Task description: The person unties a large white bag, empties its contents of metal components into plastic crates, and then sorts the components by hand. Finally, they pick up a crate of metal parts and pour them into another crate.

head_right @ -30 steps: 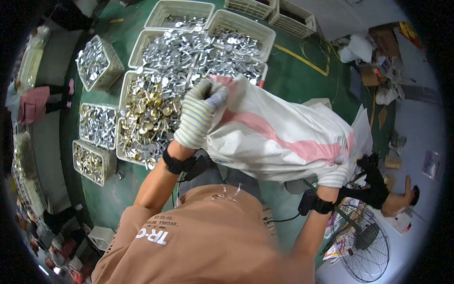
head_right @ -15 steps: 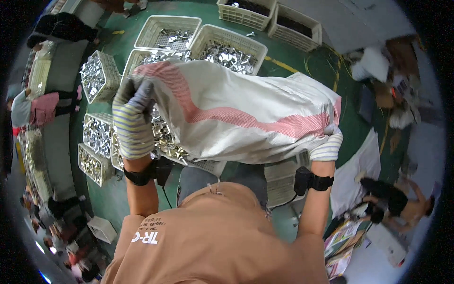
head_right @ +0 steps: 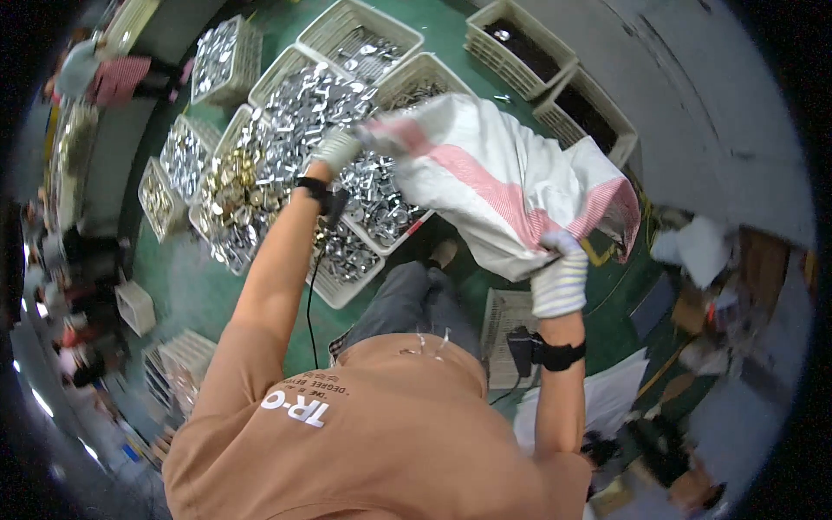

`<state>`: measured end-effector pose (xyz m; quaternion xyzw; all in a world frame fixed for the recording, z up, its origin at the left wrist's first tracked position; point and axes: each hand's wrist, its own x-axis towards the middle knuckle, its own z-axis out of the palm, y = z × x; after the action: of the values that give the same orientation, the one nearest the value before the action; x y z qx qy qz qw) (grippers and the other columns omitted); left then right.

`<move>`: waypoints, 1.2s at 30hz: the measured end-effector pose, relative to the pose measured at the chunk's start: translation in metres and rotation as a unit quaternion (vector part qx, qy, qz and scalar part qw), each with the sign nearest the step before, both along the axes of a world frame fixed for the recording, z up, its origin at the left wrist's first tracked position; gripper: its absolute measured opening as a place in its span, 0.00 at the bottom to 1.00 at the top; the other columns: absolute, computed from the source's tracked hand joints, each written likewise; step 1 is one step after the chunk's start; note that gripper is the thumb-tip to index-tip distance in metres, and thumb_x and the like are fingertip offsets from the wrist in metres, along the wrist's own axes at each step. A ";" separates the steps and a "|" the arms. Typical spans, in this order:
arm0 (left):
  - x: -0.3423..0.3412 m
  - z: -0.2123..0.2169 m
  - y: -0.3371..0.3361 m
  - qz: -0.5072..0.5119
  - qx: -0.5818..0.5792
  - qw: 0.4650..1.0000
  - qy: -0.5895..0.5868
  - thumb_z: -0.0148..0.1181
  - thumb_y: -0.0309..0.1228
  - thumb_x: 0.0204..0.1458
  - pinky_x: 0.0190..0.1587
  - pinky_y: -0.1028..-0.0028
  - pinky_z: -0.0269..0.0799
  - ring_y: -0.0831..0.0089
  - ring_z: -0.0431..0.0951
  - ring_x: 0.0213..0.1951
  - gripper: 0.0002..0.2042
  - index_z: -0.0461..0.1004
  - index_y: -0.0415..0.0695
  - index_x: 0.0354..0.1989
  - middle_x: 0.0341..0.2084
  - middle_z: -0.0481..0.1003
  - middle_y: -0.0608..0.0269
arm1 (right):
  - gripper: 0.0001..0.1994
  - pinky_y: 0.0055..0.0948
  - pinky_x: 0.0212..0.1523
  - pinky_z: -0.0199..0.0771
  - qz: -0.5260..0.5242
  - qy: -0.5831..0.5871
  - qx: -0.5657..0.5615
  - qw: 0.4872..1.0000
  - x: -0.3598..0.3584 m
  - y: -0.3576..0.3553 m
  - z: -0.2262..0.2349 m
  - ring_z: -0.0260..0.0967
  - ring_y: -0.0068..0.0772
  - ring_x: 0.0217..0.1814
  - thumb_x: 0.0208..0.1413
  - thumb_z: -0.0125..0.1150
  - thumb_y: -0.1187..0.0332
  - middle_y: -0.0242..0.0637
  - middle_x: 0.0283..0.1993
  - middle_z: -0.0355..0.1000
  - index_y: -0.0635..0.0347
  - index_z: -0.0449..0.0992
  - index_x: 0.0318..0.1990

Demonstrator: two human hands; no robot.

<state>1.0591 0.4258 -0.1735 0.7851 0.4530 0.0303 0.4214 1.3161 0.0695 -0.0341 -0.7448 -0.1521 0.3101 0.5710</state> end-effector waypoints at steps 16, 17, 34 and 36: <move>0.108 -0.125 -0.192 0.545 -0.488 0.585 -0.349 0.67 0.49 0.49 0.63 0.38 0.53 0.46 0.45 0.69 0.49 0.39 0.51 0.73 0.70 0.47 0.48 | 0.28 0.51 0.67 0.59 -0.003 0.342 0.013 0.940 0.106 0.163 0.057 0.64 0.48 0.63 0.47 0.58 0.69 0.48 0.61 0.67 0.66 0.66 0.60; 0.125 -0.107 -0.195 0.584 -0.558 0.506 -0.303 0.66 0.54 0.48 0.66 0.38 0.47 0.46 0.37 0.72 0.51 0.39 0.51 0.73 0.72 0.43 0.48 | 0.28 0.51 0.67 0.59 0.012 0.340 0.002 0.940 0.109 0.180 0.063 0.64 0.48 0.63 0.47 0.58 0.69 0.48 0.61 0.67 0.66 0.66 0.60; 0.225 0.009 -0.099 0.470 -0.601 0.359 -0.538 0.51 0.51 0.59 0.63 0.64 0.64 0.63 0.71 0.58 0.27 0.68 0.45 0.59 0.56 0.72 0.55 | 0.26 0.46 0.67 0.60 0.161 0.124 -0.049 0.978 0.189 0.331 0.161 0.63 0.44 0.65 0.57 0.56 0.57 0.44 0.63 0.67 0.61 0.69 0.60; 0.214 0.045 -0.092 0.460 -0.509 0.420 -0.594 0.52 0.52 0.59 0.62 0.66 0.65 0.67 0.71 0.57 0.26 0.69 0.47 0.59 0.56 0.73 0.60 | 0.25 0.47 0.66 0.61 0.184 0.101 -0.066 0.975 0.199 0.355 0.154 0.62 0.43 0.65 0.59 0.54 0.57 0.43 0.63 0.67 0.60 0.69 0.60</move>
<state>1.2727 0.3339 -0.1283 -0.1109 0.3166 0.4426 0.8316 1.5155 0.4247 0.1198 -0.7050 -0.2069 0.4932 0.4658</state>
